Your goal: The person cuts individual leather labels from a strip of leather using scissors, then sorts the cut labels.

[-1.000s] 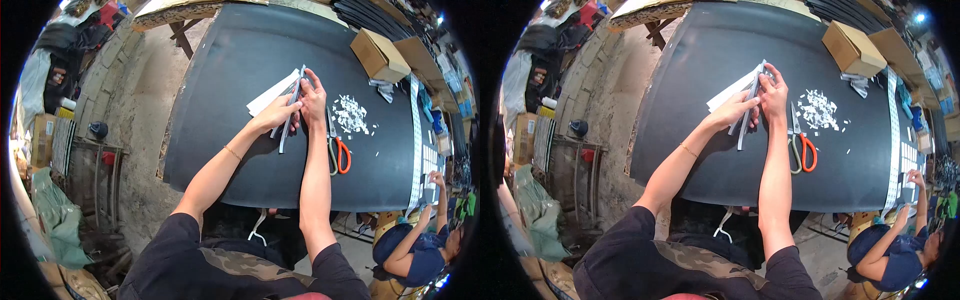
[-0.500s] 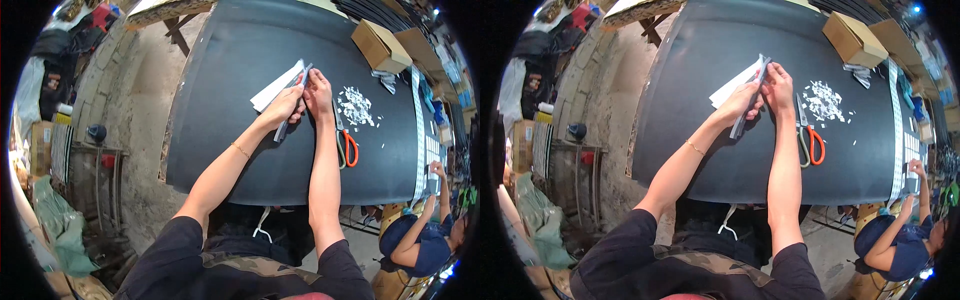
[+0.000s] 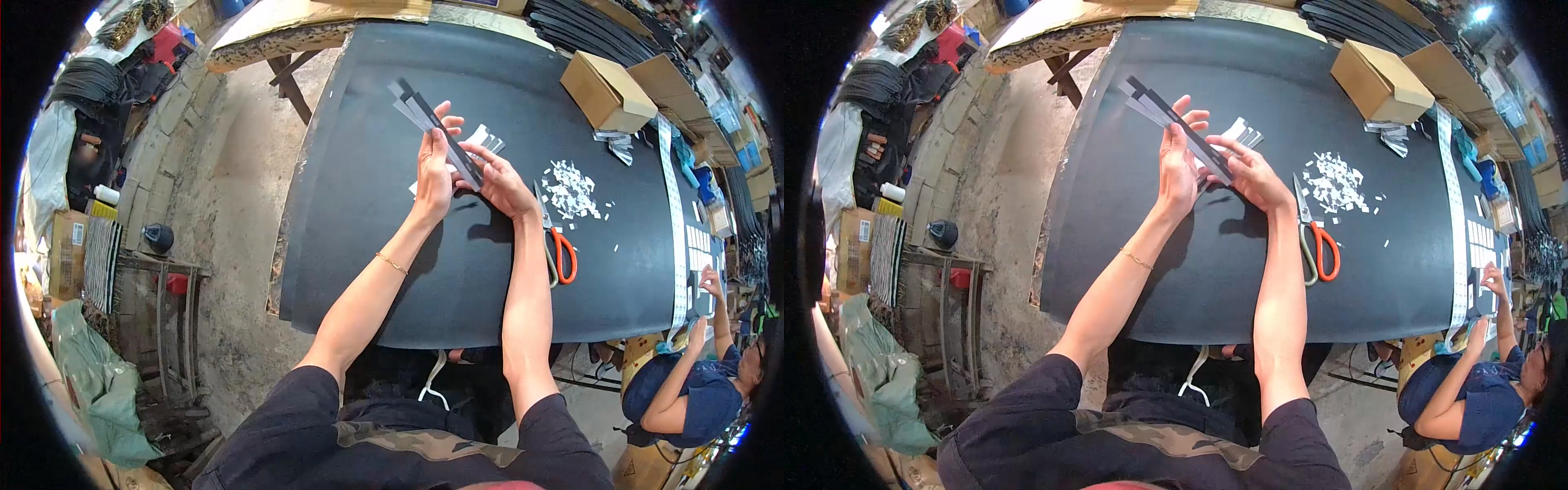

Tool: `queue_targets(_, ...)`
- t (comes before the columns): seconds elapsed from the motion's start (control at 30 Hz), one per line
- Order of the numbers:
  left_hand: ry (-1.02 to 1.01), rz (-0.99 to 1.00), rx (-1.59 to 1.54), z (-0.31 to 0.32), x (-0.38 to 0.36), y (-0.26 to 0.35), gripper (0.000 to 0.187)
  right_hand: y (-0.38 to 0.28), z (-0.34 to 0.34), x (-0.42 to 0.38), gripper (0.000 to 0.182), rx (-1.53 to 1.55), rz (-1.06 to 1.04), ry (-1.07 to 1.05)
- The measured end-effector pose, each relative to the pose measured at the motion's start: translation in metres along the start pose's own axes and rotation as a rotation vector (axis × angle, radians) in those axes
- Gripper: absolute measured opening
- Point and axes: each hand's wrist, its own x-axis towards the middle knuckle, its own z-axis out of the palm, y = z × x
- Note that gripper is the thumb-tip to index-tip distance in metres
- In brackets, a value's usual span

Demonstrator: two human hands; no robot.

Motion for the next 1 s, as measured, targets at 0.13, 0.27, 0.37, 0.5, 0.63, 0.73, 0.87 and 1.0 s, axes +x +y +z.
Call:
queue_targets(0.13, -0.141, 0.088, 0.253, -0.005, 0.003, 0.0, 0.048, 0.006, -0.01, -0.002, 0.033, -0.028, 0.043, 0.223)
queue_targets(0.27, -0.273, -0.136, 0.281, -0.011, 0.007, -0.005, 0.036, 0.007, -0.027, -0.003, 0.029, 0.108, -0.121, 0.35)
queue_targets(0.37, -0.53, -0.276, 0.353, -0.027, 0.013, 0.007, 0.03, 0.001, -0.024, -0.005, 0.03, 0.131, -0.191, 0.524)
queue_targets(0.5, -0.56, -0.367, 0.231, -0.034, 0.015, 0.016, 0.027, 0.004, -0.036, -0.009, 0.029, 0.316, -0.283, 0.42)
queue_targets(0.63, -0.239, -0.029, 0.89, -0.034, 0.02, 0.012, 0.028, 0.004, -0.038, -0.006, 0.028, 0.382, -0.387, 0.42)
queue_targets(0.73, -0.31, 0.129, 1.371, -0.03, 0.006, 0.005, 0.056, 0.011, -0.049, -0.003, 0.029, 0.477, -0.464, 0.36)
queue_targets(0.87, -0.359, 0.118, 1.535, -0.018, -0.006, -0.01, 0.067, 0.009, -0.042, -0.004, 0.03, 0.491, -0.444, 0.341)
queue_targets(1.0, -0.233, 0.295, 1.283, -0.012, -0.005, -0.017, 0.044, 0.007, -0.036, -0.005, 0.03, 0.475, -0.451, 0.363)
